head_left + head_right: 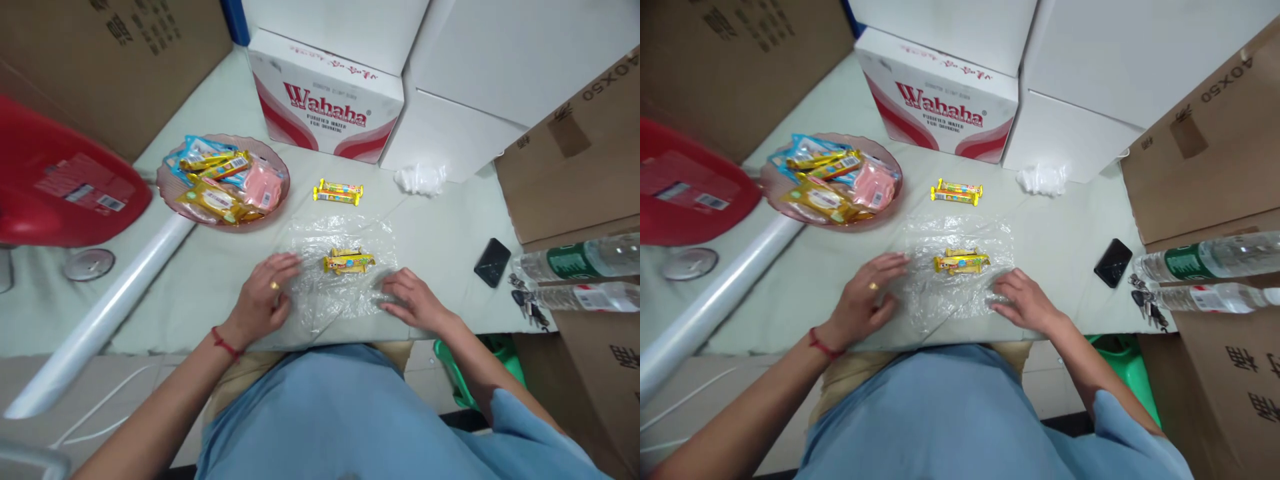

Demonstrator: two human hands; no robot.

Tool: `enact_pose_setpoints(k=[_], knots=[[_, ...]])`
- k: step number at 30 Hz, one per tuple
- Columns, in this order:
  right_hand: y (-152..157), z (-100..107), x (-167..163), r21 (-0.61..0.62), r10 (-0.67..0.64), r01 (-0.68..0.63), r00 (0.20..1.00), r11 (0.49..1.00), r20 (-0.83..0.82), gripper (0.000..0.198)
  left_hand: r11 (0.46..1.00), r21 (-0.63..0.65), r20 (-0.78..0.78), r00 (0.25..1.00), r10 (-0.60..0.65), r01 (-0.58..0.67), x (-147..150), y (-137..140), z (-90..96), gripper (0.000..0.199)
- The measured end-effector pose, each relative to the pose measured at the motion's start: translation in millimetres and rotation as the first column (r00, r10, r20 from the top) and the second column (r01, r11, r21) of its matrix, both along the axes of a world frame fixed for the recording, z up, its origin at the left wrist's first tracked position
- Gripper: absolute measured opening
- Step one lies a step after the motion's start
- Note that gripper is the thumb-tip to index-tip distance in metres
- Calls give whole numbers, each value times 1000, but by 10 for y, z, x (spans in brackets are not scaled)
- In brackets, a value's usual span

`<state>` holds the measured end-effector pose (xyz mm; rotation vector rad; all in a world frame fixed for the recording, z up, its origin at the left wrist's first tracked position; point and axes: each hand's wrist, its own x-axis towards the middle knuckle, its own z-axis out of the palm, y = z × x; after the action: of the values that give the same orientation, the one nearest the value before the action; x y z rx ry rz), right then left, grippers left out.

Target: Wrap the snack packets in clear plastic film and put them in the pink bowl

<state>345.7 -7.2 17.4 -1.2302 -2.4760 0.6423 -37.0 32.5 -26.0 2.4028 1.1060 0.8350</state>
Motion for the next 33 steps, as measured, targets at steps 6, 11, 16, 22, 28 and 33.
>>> enact_pose_setpoints(k=[6,11,16,22,28,33], knots=[[-331,-348,25,23,-95,94,995,995,15,16,975,-50,-116,968,-221,217,-146,-292,-131,32],[-118,-235,-20,17,-53,55,994,998,-100,18,990,-87,-74,990,-118,112,-83,-174,-178,19],[361,123,-68,-96,-42,20,971,995,-234,23,974,-217,36,996,78,-68,38,30,36,25],[980,42,-131,-402,-236,76,901,912,-365,26,917,-278,81,944,319,-286,188,299,39,31],[1220,-165,-307,-601,-498,278,835,749,-235,11,755,-475,57,840,540,-452,327,444,-23,28],[1215,-176,-435,-178,-437,487,862,855,256,14,731,-474,57,811,583,-492,389,493,-43,24]])
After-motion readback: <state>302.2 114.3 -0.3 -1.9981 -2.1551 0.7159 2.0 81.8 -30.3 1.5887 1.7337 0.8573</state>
